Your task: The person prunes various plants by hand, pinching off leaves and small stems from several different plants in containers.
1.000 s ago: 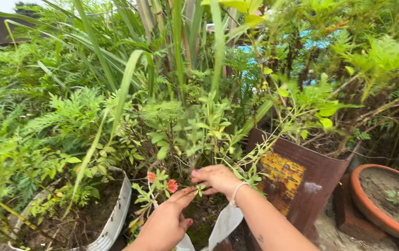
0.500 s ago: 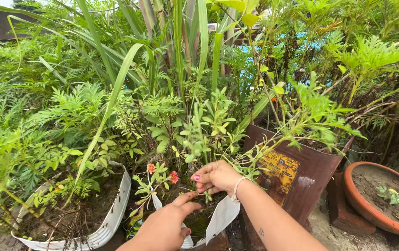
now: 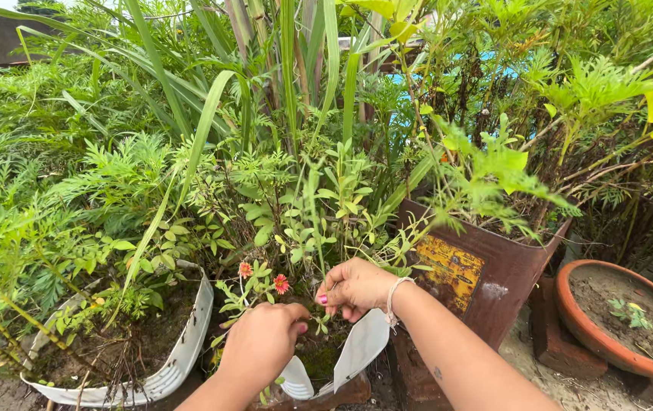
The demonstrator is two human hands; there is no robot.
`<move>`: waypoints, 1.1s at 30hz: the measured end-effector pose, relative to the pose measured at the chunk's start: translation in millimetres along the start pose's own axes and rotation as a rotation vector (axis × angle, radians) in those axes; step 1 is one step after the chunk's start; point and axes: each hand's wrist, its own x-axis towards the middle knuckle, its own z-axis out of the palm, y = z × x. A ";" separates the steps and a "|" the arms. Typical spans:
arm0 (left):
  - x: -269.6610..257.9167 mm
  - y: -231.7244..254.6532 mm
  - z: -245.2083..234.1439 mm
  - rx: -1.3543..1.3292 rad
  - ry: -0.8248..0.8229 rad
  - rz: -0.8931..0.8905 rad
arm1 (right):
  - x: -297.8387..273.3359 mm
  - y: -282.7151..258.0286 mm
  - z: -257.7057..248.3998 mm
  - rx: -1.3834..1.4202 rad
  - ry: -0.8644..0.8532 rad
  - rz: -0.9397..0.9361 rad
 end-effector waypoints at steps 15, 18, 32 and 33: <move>-14.8 12.0 -3.1 0.153 -0.051 0.154 | 3.5 13.5 16.5 -0.184 -0.125 -0.022; -13.1 15.6 -5.5 0.102 -0.096 0.048 | 0.3 11.3 15.5 -0.141 -0.125 -0.038; 8.9 17.4 21.3 -0.081 0.120 0.052 | -10.5 14.9 -4.5 0.065 -0.076 0.029; 12.3 15.1 22.9 -0.160 0.115 0.000 | -9.5 14.3 -4.7 0.072 -0.064 0.031</move>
